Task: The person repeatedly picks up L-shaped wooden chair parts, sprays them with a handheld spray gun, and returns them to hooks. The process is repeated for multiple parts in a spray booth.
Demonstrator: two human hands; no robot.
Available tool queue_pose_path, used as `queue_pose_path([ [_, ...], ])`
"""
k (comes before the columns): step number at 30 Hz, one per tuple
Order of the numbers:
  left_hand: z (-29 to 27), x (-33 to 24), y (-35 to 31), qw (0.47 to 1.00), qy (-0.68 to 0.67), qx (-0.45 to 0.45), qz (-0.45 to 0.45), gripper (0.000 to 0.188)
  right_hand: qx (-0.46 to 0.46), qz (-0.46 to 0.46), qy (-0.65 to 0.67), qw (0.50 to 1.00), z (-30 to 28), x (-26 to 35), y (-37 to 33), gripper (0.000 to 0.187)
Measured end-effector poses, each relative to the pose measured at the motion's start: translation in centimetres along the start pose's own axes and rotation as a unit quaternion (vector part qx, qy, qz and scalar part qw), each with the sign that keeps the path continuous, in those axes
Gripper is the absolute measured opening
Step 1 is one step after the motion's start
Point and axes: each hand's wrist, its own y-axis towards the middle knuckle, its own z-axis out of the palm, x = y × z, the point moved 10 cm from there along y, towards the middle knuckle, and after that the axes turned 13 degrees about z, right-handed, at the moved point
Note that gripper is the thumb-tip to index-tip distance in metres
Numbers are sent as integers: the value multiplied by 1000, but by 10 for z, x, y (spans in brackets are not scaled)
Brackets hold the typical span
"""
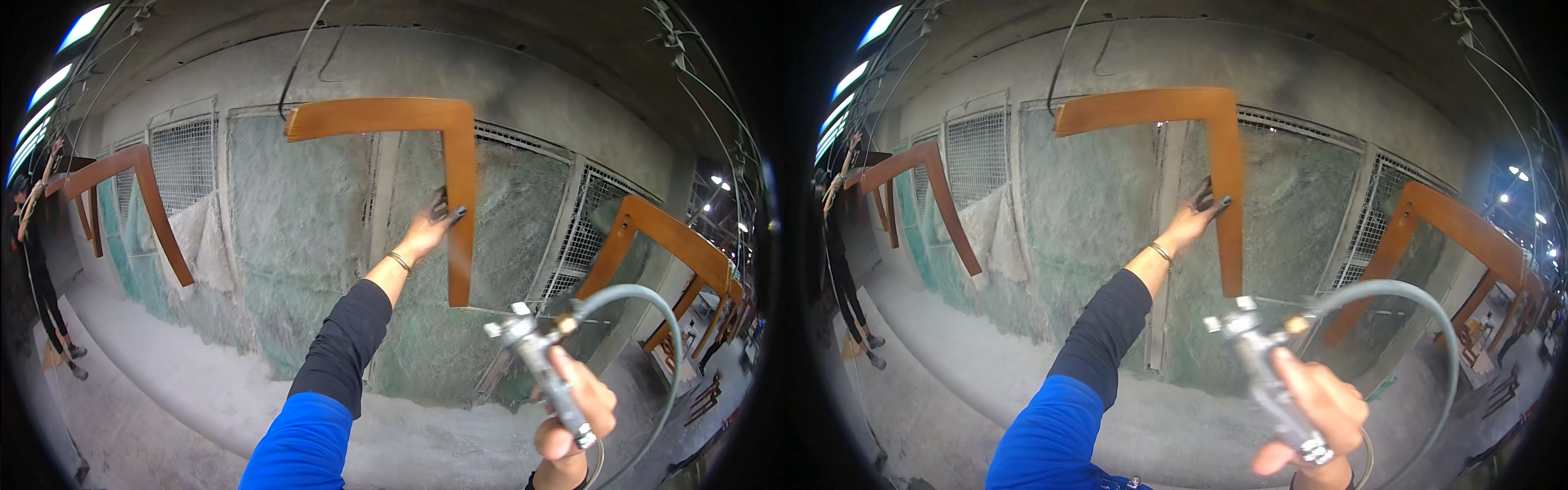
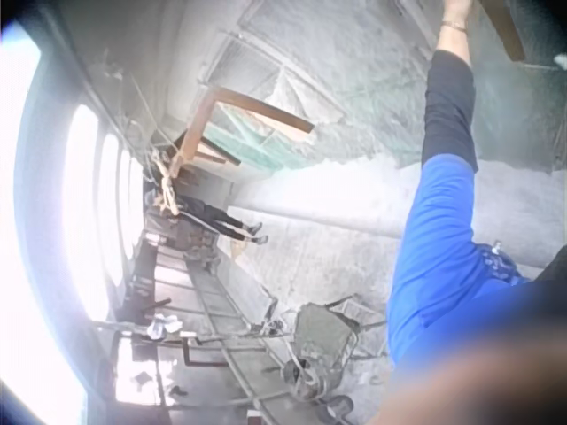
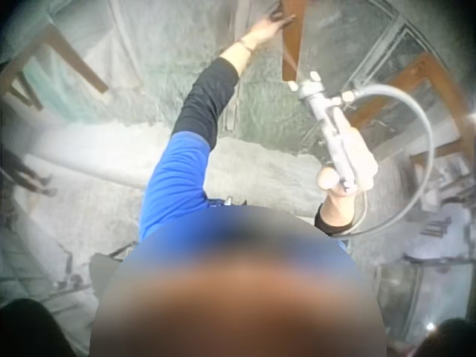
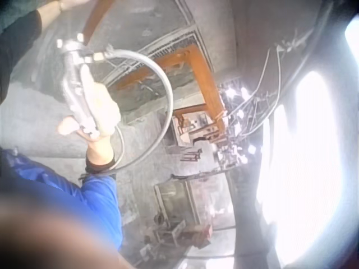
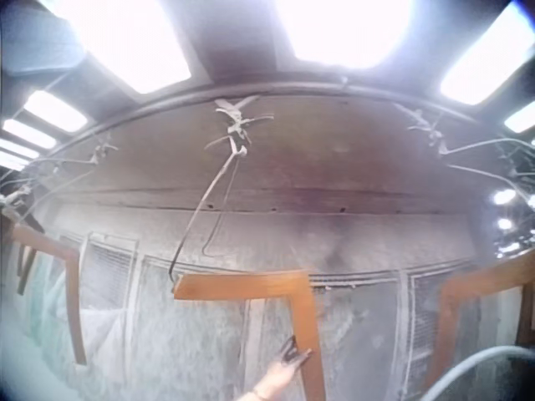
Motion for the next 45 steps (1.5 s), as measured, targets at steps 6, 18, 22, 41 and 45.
queue_pose_path([
  [6, -49, 22, -1, 995, 58, -79, 11, 75, -2, 36, 15, 999, -6, -2, 11, 97],
  [18, -131, -13, -63, 981, 139, -105, -80, 100, -41, 150, 114, 981, -32, -40, 0, 100],
  [22, -154, -32, -87, 967, 184, -109, -134, 96, 113, 197, 82, 971, 9, -56, -28, 82],
  [41, -356, -287, -130, 878, 140, -417, 188, 98, 0, 128, 246, 961, -38, -30, -14, 111],
  [45, -374, -355, -132, 905, 113, -389, 131, 98, 210, 84, 112, 968, 1, -8, -46, 98],
])
